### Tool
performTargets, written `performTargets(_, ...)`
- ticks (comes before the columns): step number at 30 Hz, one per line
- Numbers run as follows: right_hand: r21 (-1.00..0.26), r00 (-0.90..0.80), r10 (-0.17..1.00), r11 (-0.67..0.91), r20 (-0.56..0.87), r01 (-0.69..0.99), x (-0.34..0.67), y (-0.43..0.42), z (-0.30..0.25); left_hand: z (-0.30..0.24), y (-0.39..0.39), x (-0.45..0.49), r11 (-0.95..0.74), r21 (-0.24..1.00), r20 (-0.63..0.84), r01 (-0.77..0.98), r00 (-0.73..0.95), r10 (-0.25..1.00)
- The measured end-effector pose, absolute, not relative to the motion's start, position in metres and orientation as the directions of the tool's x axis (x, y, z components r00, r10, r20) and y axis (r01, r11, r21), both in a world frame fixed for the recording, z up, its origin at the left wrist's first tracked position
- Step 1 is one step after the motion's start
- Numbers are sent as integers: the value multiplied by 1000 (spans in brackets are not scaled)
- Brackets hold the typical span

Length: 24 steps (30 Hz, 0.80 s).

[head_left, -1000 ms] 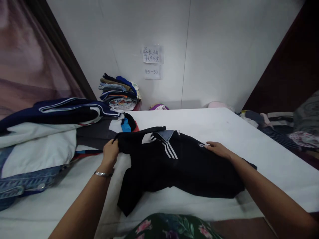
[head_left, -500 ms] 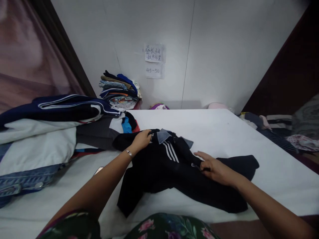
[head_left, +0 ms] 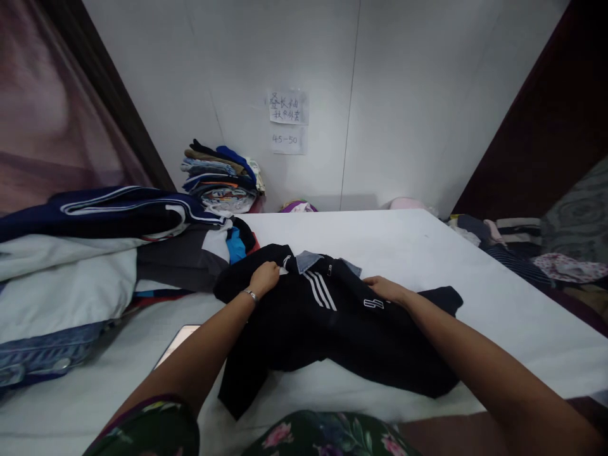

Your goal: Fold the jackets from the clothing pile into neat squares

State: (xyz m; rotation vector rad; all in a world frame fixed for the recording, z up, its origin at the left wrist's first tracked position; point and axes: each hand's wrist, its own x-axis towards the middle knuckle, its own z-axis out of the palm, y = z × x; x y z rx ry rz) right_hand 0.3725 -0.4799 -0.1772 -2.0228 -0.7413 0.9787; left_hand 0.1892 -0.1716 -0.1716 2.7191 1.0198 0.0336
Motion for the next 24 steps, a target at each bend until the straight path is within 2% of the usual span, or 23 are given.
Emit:
performTargets(4, -847, 477, 797, -501, -371, 177, 360, -470, -189, -171, -175, 188, -787, 199, -122, 584, 812, 571)
performTargets(8, -875, 533, 804, -432, -265, 217, 360, -478, -179, -157, -175, 189, -801, 214, -141, 559, 829, 541)
performTargets(11, -906, 638, 760, -350, -125, 239, 370, -495, -159, -140, -170, 183, -790, 250, -61, 560, 823, 564)
performTargets(14, -905, 736, 675, -279, 53, 320, 386, -515, -131, -119, -160, 173, -730, 378, 157, 570, 737, 657)
performTargets(16, -867, 791, 580, -273, 197, 416, 401, -523, -110, -103, -151, 169, -690, 482, 333, 540, 615, 714)
performTargets(18, -792, 816, 457, -318, 353, 521, 422, -524, -88, -85, -141, 172, -680, 525, 456, 512, 506, 733)
performTargets(21, -622, 765, 305, -450, 567, 640, 463, -509, -55, -53, -120, 192, -674, 521, 554, 524, 393, 734)
performTargets(24, -503, 709, 228, -563, 668, 655, 506, -477, -29, -23, -96, 228, -643, 521, 574, 562, 326, 751)
